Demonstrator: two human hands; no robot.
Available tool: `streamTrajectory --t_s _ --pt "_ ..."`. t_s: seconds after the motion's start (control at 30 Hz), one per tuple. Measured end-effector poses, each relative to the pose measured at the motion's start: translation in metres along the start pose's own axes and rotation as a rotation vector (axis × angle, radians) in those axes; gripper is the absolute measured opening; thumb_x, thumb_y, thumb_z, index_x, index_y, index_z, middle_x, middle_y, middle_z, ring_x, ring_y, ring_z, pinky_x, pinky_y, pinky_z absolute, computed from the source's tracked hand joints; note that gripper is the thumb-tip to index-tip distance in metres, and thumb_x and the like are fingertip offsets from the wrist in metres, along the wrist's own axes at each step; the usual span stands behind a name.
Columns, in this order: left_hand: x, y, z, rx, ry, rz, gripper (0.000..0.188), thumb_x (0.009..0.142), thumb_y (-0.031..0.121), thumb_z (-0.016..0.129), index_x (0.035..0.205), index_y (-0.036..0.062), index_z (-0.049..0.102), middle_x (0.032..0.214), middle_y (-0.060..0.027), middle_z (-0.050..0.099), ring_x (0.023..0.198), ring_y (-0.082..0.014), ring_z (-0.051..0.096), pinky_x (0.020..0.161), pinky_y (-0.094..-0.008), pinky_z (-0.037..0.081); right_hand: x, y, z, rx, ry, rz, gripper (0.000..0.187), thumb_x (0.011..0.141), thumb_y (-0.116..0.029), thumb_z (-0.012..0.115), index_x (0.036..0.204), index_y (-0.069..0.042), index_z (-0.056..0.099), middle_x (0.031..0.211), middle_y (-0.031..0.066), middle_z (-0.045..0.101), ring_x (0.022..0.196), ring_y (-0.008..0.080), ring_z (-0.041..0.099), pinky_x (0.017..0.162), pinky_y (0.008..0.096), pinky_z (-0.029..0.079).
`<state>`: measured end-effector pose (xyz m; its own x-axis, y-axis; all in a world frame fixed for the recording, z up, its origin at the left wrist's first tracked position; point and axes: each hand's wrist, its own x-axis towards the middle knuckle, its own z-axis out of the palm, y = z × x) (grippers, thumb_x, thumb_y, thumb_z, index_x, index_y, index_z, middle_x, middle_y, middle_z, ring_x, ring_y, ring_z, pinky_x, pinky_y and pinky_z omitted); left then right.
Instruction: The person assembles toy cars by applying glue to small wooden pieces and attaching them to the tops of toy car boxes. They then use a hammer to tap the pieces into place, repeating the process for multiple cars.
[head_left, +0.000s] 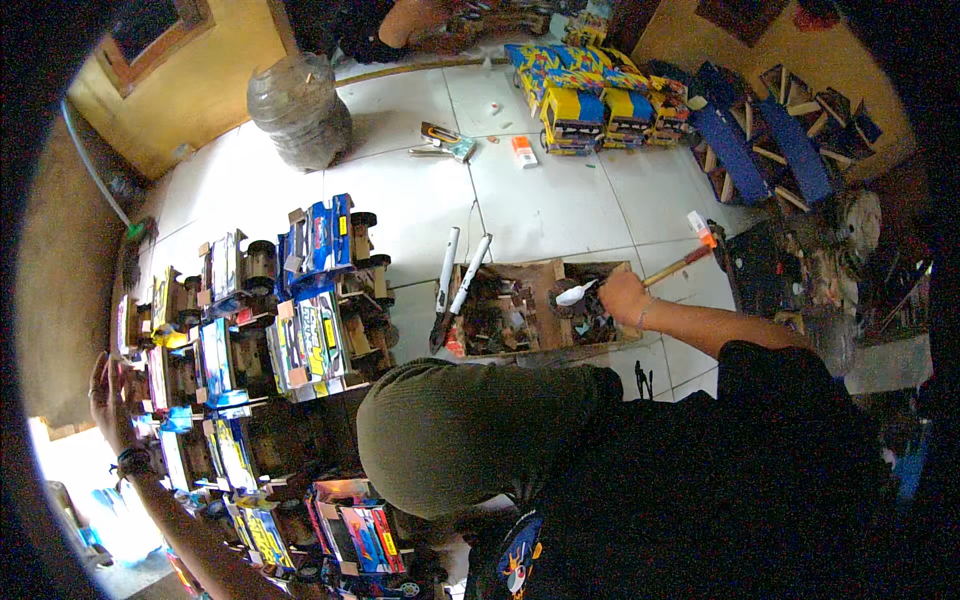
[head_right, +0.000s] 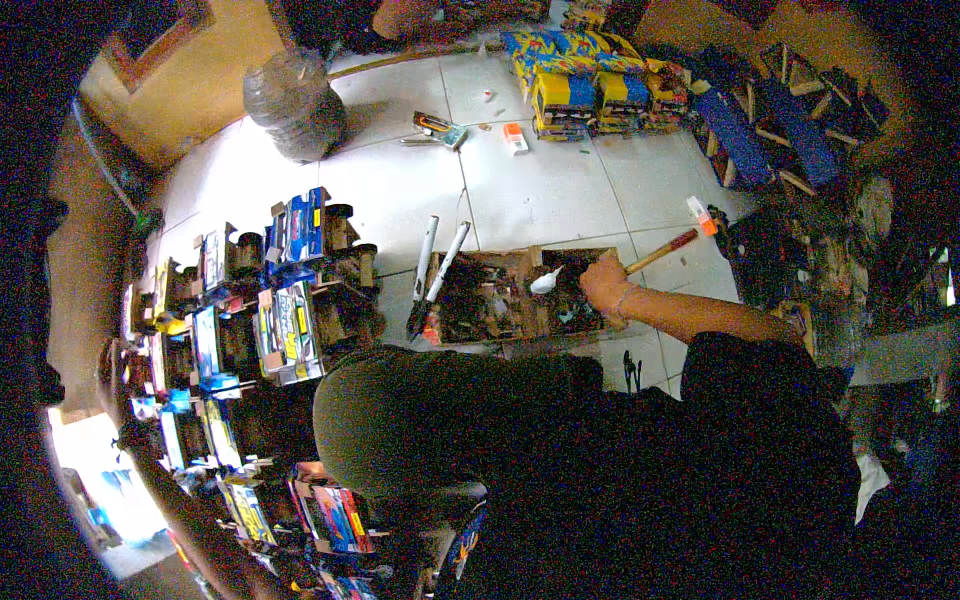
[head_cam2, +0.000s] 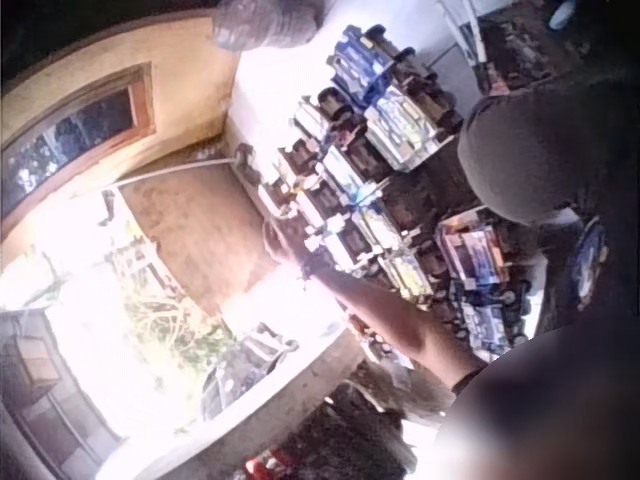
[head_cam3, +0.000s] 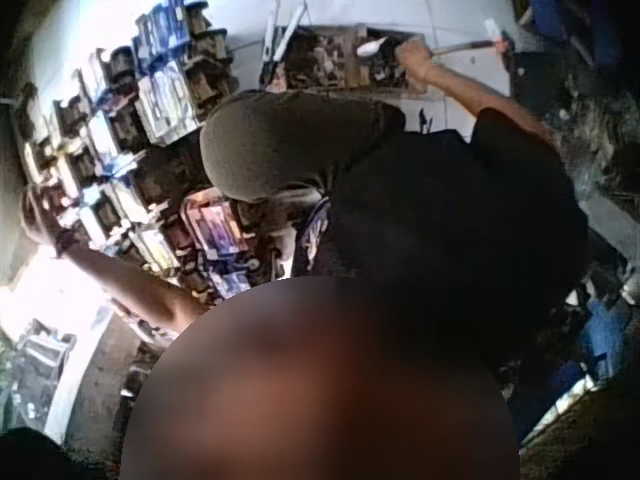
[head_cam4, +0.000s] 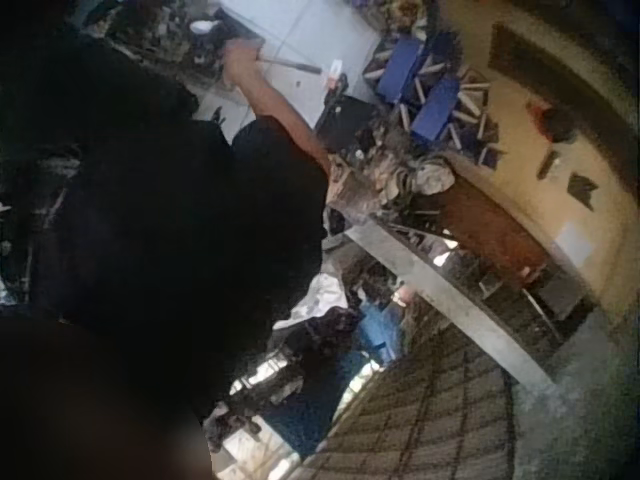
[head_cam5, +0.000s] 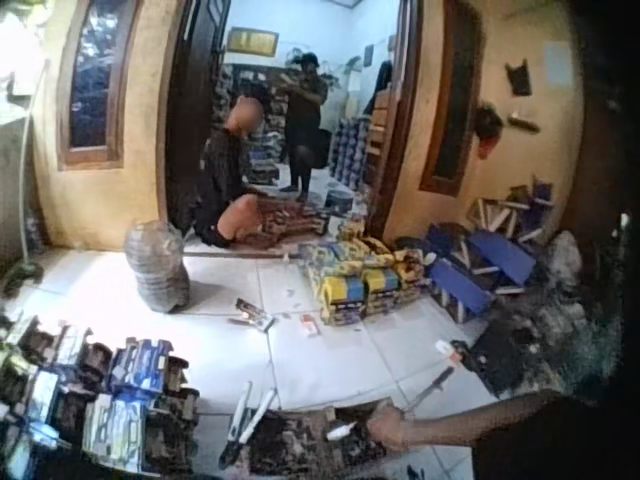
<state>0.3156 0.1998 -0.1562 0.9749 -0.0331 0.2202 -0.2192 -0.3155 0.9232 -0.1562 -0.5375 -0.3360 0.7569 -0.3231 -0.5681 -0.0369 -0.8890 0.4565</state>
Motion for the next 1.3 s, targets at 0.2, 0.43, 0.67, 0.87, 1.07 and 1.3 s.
streamTrajectory --t_s 0.2,0.43,0.67,0.87,1.07,1.3 --pt "-0.068 0.076 -0.004 0.045 -0.128 0.091 0.045 0.101 0.028 0.050 0.141 0.0079 0.048 0.151 -0.0073 0.039 0.125 -0.0261 0.054 0.095 -0.0340 0.052 0.012 -0.021 0.023 -0.193 0.007 -0.121 0.018 0.083 -0.023 0.062 0.088 -0.017 0.077 0.087 0.0052 0.074 0.080 0.0284 0.070 0.068 0.0646 0.042" --pt "-0.125 0.137 0.031 0.057 -0.040 0.053 0.052 0.098 0.036 0.057 0.140 0.0064 0.048 0.140 -0.0102 0.051 0.114 -0.0205 0.061 0.088 -0.0319 0.053 0.005 -0.017 0.045 -0.140 0.177 -0.237 0.015 0.078 -0.019 0.062 0.080 -0.014 0.077 0.079 0.0071 0.072 0.071 0.0272 0.069 0.053 0.0477 0.051" --pt "-0.182 0.184 0.055 0.015 -0.152 0.003 0.036 0.096 0.023 0.062 0.127 0.0043 0.058 0.114 -0.0056 0.066 0.097 -0.0137 0.065 0.079 -0.0263 0.051 0.000 -0.026 0.015 -0.099 0.472 -0.012 0.027 0.082 -0.019 0.057 0.103 -0.013 0.072 0.095 0.0075 0.071 0.085 0.0267 0.067 0.070 0.0501 0.050" --pt "-0.213 0.213 0.036 0.136 -0.131 0.004 0.034 0.096 0.024 0.063 0.123 0.0030 0.061 0.109 -0.0046 0.068 0.096 -0.0116 0.064 0.079 -0.0253 0.050 0.018 -0.011 0.050 -0.114 0.246 -0.181 0.024 0.085 -0.028 0.059 0.100 -0.019 0.075 0.089 0.0052 0.072 0.080 0.0292 0.067 0.070 0.0758 0.030" --pt "-0.232 0.218 0.013 0.105 -0.117 -0.025 0.037 0.097 0.023 0.060 0.127 0.0015 0.058 0.113 -0.0086 0.067 0.097 -0.0147 0.065 0.082 -0.0265 0.051 0.047 -0.001 0.081 -0.122 0.105 -0.092 0.019 0.084 -0.029 0.063 0.086 -0.016 0.077 0.084 0.0076 0.073 0.084 0.0288 0.069 0.081 0.0703 0.034" --pt "-0.245 0.202 0.004 0.104 -0.225 -0.065 0.041 0.097 0.024 0.060 0.132 0.0024 0.054 0.123 -0.0084 0.063 0.100 -0.0127 0.061 0.083 -0.0265 0.050 -0.001 0.095 0.012 0.876 -0.201 0.005 0.049 0.068 -0.051 0.079 0.090 -0.008 0.073 0.086 0.0053 0.068 0.076 0.0218 0.062 0.060 0.0355 0.047"
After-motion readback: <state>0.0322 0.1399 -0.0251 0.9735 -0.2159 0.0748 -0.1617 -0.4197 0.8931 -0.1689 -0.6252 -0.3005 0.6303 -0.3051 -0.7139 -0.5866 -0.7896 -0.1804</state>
